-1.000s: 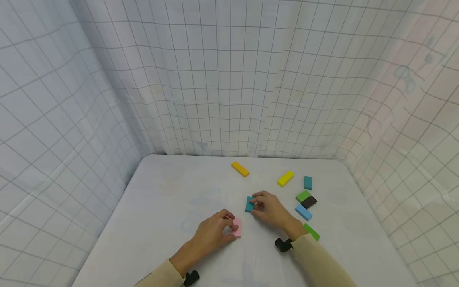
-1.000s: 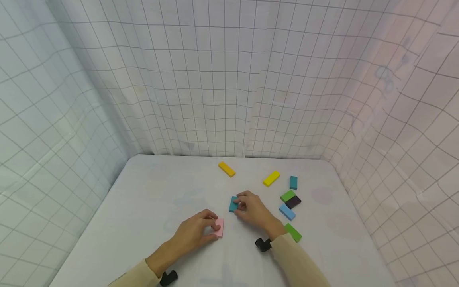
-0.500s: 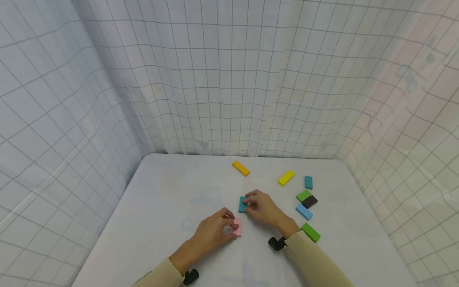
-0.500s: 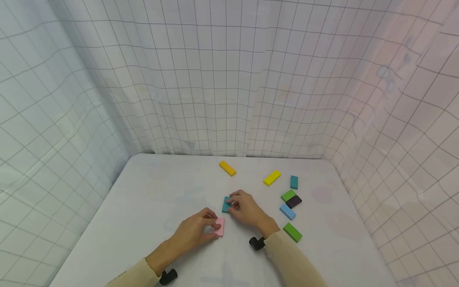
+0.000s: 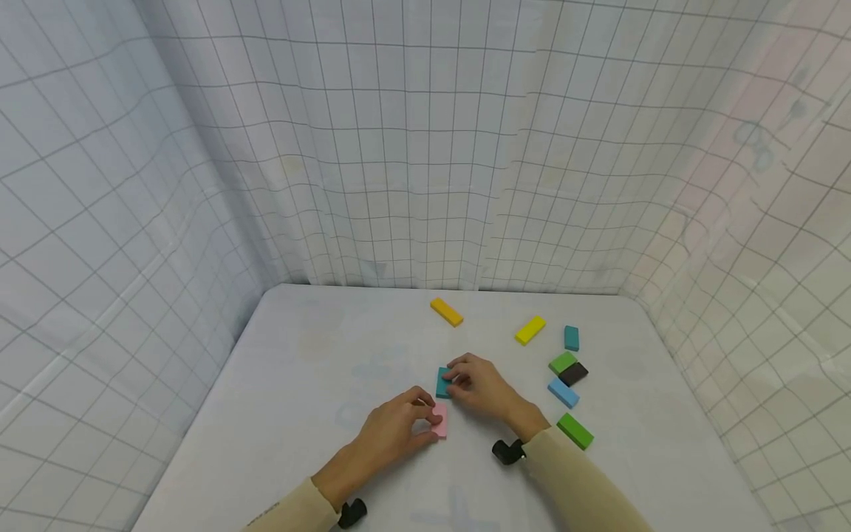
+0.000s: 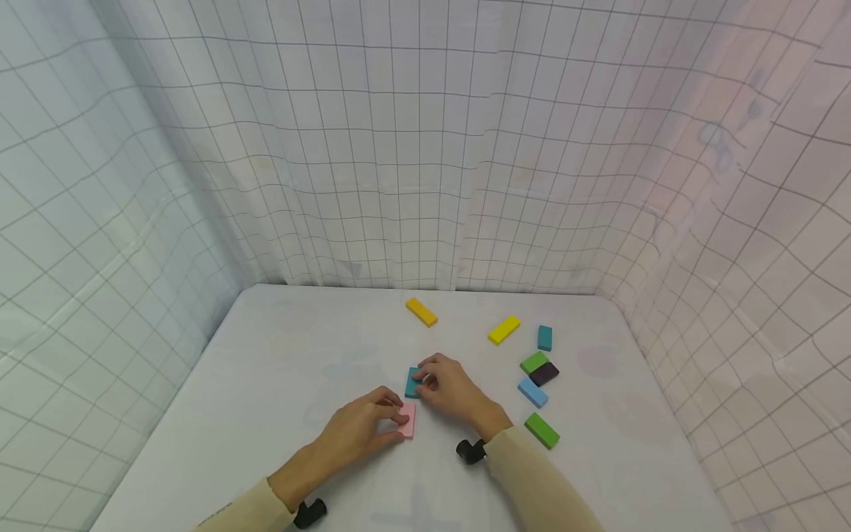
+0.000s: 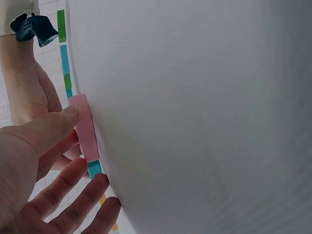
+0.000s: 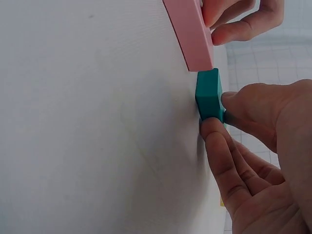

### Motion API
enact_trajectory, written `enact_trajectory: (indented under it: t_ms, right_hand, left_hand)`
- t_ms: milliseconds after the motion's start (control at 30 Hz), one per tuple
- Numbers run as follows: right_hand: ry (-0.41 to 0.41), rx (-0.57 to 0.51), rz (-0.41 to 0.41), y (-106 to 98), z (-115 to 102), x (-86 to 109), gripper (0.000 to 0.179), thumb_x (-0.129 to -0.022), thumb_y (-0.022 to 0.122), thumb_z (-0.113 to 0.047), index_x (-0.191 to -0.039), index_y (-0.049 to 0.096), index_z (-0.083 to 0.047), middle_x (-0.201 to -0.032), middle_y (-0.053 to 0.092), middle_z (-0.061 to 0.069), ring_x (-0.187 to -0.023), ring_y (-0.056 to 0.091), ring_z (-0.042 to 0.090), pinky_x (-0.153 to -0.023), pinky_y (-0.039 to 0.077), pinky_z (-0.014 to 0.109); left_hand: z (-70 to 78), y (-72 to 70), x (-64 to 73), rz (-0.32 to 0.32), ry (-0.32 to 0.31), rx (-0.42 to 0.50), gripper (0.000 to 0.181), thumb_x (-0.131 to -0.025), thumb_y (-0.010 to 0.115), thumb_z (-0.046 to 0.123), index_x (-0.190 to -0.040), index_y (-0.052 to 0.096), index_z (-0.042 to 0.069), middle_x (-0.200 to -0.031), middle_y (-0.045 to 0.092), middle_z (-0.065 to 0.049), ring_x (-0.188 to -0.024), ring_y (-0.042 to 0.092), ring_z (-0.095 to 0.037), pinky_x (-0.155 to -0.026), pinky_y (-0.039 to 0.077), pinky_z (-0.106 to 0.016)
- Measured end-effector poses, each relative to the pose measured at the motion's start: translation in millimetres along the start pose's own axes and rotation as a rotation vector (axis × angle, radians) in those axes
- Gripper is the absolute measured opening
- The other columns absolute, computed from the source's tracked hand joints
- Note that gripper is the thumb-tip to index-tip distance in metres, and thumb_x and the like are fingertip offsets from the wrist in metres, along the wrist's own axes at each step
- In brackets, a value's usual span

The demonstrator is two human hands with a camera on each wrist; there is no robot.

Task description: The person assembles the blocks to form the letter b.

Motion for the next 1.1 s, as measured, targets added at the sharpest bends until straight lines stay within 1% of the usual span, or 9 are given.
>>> enact_trajectory:
  t_ms: [200, 333, 433, 600, 900, 1100]
  right_hand:
    - [-0.027, -0.019, -0.014, 3.0, 0.5, -1.2, 0.02, -0.107, 0.084, -0.009, -0.126, 0.085, -0.003, -0.144, 0.076, 0.016, -0.112, 0.08, 0.021, -0.098, 0.065, 0.026]
    - [-0.046, -0.023, -0.023, 5.3, 1.6, -1.1, 0.019, -0.107, 0.085, -0.009, -0.125, 0.085, -0.003, -0.144, 0.076, 0.016, -0.109, 0.079, 0.018, -0.096, 0.065, 0.024]
    - [-0.055, -0.03, -0.027, 6.1, 2.5, -0.5, 0.018, -0.106, 0.086, -0.01, -0.123, 0.086, -0.004, -0.143, 0.076, 0.015, -0.108, 0.078, 0.016, -0.095, 0.065, 0.024]
    - [-0.058, -0.022, -0.043, 6.5, 3.3, 1.2, 0.016, -0.106, 0.087, -0.01, -0.121, 0.086, -0.006, -0.142, 0.076, 0.014, -0.108, 0.078, 0.016, -0.096, 0.065, 0.024]
    - [-0.061, -0.027, -0.033, 6.5, 0.5, 2.9, 0.016, -0.106, 0.087, -0.01, -0.121, 0.085, -0.005, -0.141, 0.076, 0.014, -0.107, 0.078, 0.016, -0.096, 0.065, 0.024]
    - [-0.055, -0.032, -0.032, 6.3, -0.9, 3.3, 0.018, -0.106, 0.086, -0.01, -0.123, 0.085, -0.005, -0.142, 0.076, 0.014, -0.109, 0.078, 0.017, -0.096, 0.065, 0.024]
  left_hand:
    - [1.1, 0.8, 0.7, 0.021, 0.014, -0.01, 0.021, -0.098, 0.097, 0.029, -0.118, 0.094, 0.021, -0.132, 0.076, 0.002, -0.11, 0.08, -0.019, -0.083, 0.069, -0.038]
    - [1.9, 1.2, 2.3, 0.026, 0.007, -0.007, 0.021, -0.098, 0.097, 0.029, -0.117, 0.094, 0.022, -0.133, 0.076, 0.003, -0.11, 0.081, -0.019, -0.082, 0.069, -0.036]
    - [2.0, 1.8, 2.8, 0.037, 0.012, -0.004, 0.02, -0.097, 0.098, 0.029, -0.116, 0.095, 0.022, -0.133, 0.076, 0.003, -0.106, 0.081, -0.019, -0.079, 0.067, -0.034]
    - [2.2, 2.2, 1.8, 0.053, 0.02, -0.012, 0.019, -0.096, 0.099, 0.03, -0.113, 0.094, 0.023, -0.133, 0.075, 0.002, -0.1, 0.081, -0.019, -0.074, 0.065, -0.032]
    - [2.9, 1.9, 0.3, 0.042, 0.001, -0.03, 0.019, -0.097, 0.099, 0.031, -0.114, 0.095, 0.023, -0.133, 0.076, 0.003, -0.102, 0.081, -0.017, -0.076, 0.066, -0.032]
    - [1.9, 2.5, 0.1, 0.044, 0.002, -0.04, 0.02, -0.097, 0.098, 0.031, -0.115, 0.095, 0.024, -0.133, 0.075, 0.002, -0.103, 0.081, -0.017, -0.076, 0.066, -0.032]
Point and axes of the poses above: each hand's wrist, its own x-axis away from the middle knuckle, its own y-axis out of the palm, z = x × y, the point moved 1 cm from there along -x, towards the middle knuckle
